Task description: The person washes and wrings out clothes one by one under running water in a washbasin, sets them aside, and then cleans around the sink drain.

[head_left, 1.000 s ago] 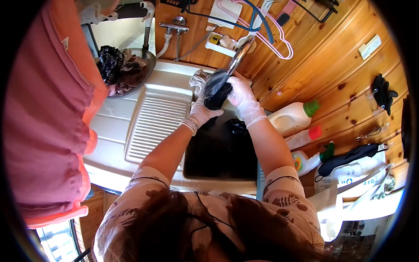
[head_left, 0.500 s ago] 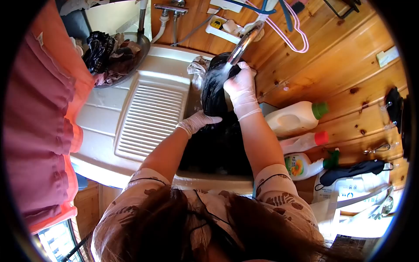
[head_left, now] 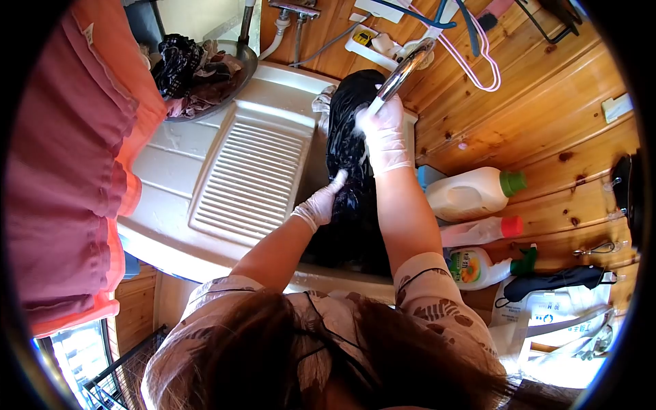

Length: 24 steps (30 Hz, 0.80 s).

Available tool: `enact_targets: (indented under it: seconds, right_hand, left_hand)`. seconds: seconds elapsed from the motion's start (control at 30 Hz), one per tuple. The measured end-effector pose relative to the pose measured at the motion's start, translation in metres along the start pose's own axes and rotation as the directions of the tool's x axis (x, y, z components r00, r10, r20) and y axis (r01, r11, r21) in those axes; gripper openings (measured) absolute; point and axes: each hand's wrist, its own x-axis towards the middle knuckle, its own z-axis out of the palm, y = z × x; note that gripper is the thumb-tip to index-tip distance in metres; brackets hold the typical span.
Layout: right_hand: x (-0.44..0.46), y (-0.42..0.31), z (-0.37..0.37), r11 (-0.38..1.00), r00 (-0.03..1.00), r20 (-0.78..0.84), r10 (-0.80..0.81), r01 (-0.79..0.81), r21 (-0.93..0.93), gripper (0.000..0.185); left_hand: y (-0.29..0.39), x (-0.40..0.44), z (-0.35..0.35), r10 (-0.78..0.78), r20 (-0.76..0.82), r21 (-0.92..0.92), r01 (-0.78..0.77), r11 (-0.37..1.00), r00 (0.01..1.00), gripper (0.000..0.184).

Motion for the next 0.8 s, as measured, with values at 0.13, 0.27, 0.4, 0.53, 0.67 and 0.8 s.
enact_targets:
  seconds: [0.13,0.27,0.4,0.53,0.67,0.8]
  right_hand:
    - [0.002,0.001,-0.005,-0.206,0.743,0.430,0.513,-0.380,0.902,0.030]
    - [-0.049,-0.018,-0.029,0.357,0.878,0.374,0.298,-0.466,0.809,0.049]
    - [-0.123,-0.007,-0.052,0.949,0.932,0.279,-0.230,0.278,-0.146,0.056]
    - [-0.159,-0.017,-0.066,0.944,0.936,0.324,-0.135,0.221,-0.245,0.051]
    - [-0.158,0.044,-0.082,0.654,0.845,0.508,0.165,-0.479,0.585,0.039]
    - [-0.155,0.035,-0.039,-0.334,0.691,0.553,0.465,-0.441,0.833,0.066]
  left_hand:
    - [0.007,0.008,0.016,0.121,0.036,-0.397,-0.097,0.913,0.992,0.072]
    - [0.025,-0.010,0.064,0.375,0.102,-0.595,-0.245,0.765,0.922,0.067]
    - [0.032,0.020,0.030,0.420,0.271,-0.621,-0.176,0.764,0.866,0.071]
    - [0.024,0.013,0.045,0.363,0.060,-0.423,-0.306,0.853,0.930,0.044]
    - [0.034,0.003,0.047,0.336,0.204,-0.306,-0.266,0.914,0.919,0.035]
    - [0.041,-0.013,0.080,0.501,0.431,0.231,-0.629,0.743,0.750,0.042]
